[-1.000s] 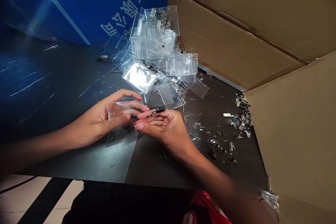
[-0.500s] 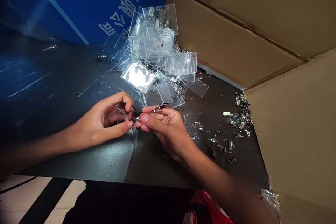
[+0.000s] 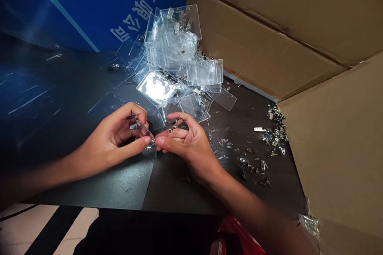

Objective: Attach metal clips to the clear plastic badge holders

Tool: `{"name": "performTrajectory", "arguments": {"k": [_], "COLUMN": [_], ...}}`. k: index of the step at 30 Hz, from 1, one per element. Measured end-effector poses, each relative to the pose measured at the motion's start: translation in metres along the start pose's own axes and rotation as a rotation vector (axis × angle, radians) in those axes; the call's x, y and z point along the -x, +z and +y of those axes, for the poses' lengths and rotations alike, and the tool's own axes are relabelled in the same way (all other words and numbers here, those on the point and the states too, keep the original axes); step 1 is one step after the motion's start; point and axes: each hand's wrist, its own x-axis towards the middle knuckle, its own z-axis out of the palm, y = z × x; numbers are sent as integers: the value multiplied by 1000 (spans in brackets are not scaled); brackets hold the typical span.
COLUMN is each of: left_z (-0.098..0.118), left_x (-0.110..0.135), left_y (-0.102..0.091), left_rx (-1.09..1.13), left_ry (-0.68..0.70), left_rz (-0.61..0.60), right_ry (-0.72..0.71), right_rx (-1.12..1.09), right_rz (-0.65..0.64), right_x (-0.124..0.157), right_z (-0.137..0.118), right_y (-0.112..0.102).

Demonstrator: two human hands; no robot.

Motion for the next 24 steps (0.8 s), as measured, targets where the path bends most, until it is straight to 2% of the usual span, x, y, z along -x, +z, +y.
{"name": "performTrajectory", "arguments": {"k": [6, 9, 13, 18, 21, 24], "left_z": [4, 0, -13, -20, -19, -14], "left_x": [-3, -4, -3, -3, -5, -6], "left_y": [-5, -10, -16, -21, -22, -21], "left_rx": [83, 134, 322, 467, 473, 459], "left_ry": [-75, -120, -92, -111, -94, -77], "left_rz": [-39, -139, -284, -396, -401, -345], "right_ry": [-167, -173, -130, -131, -163, -183], "right_rx": [288, 363, 305, 253, 230, 264], "right_rz": [-61, -86, -190, -274, -294, -309], "right_x": [4, 5, 9, 15, 18, 21], "right_z": [-6, -7, -7, -7, -6, -4], "right_y": [4, 5, 3, 2, 4, 5]}}
